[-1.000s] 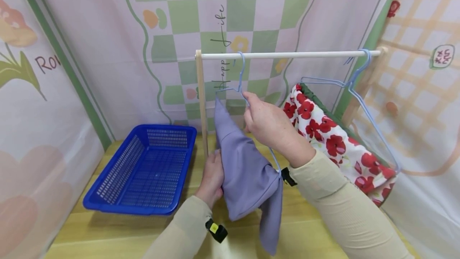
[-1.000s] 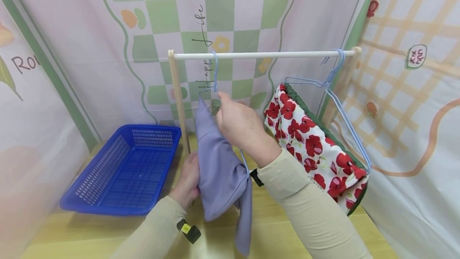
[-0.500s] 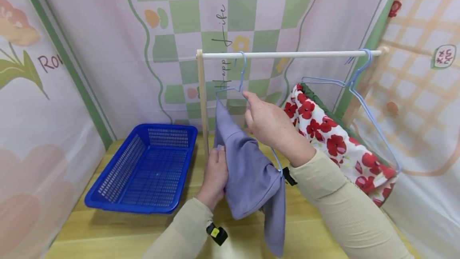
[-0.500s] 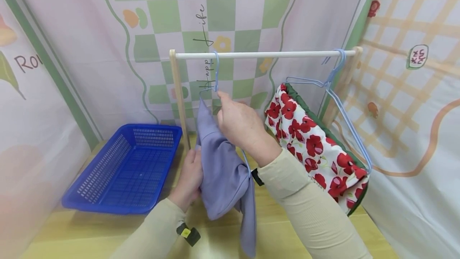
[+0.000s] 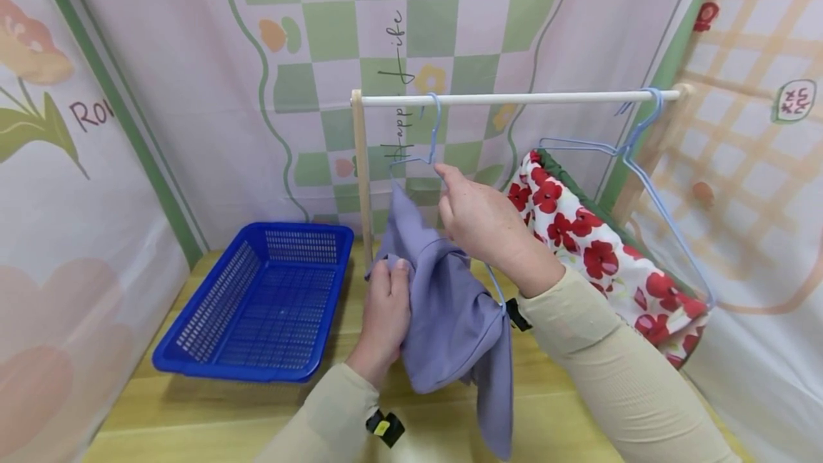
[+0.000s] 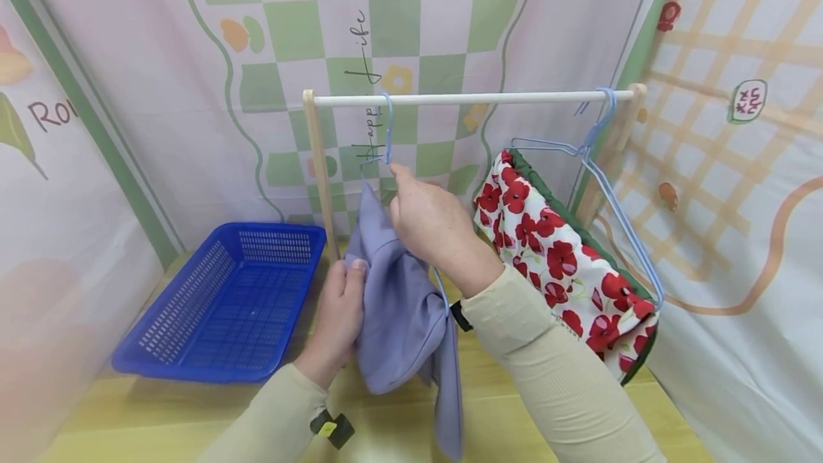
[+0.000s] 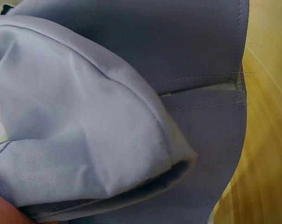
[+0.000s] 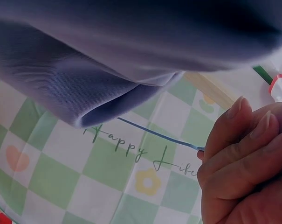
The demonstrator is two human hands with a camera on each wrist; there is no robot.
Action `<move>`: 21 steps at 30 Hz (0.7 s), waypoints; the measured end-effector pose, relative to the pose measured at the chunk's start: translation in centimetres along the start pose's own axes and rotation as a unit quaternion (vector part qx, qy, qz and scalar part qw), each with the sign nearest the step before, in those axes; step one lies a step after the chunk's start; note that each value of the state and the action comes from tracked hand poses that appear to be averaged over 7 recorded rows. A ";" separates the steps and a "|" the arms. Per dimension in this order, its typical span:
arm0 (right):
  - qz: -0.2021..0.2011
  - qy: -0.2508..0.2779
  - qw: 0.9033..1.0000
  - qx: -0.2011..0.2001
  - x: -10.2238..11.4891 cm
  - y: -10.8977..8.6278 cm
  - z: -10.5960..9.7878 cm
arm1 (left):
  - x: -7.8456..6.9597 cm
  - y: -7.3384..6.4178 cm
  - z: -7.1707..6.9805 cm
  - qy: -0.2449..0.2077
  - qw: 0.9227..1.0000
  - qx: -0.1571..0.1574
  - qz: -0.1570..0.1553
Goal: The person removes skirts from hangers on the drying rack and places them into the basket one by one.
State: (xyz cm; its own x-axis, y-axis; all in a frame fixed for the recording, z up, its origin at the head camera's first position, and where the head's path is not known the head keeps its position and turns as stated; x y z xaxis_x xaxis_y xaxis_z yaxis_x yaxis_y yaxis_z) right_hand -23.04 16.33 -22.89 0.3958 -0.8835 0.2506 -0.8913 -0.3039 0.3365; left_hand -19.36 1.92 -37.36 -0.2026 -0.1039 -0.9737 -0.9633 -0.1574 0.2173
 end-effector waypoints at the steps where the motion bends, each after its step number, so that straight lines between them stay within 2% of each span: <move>1: -0.001 0.000 1.000 -0.001 0.0 0.0 0.0 | -0.1 -0.1 -0.1 0.003 1.000 -0.003 0.007; 13: 0.008 -0.007 1.000 0.000 0.3 0.1 0.0 | -0.9 -0.7 -1.1 0.030 0.993 -0.051 0.099; 21: 0.013 -0.007 1.000 0.005 0.4 0.2 0.0 | -1.2 -1.1 -1.7 0.040 0.990 -0.073 0.117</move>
State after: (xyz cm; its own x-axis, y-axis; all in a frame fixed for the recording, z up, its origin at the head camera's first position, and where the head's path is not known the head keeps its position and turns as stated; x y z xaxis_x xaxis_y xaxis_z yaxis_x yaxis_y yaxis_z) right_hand -23.00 15.87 -22.76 0.3702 -0.8956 0.2466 -0.9033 -0.2851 0.3204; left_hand -17.80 0.58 -36.36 -0.3961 -0.2314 -0.8886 -0.8553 -0.2590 0.4487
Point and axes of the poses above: each hand's wrist, its own y-axis towards the middle knuckle, its own z-axis out of the palm, x = y × z, the point moved 1 cm from there along y, towards the middle knuckle, and after that the axes turned 1 degree about y, right-handed, at the moved point
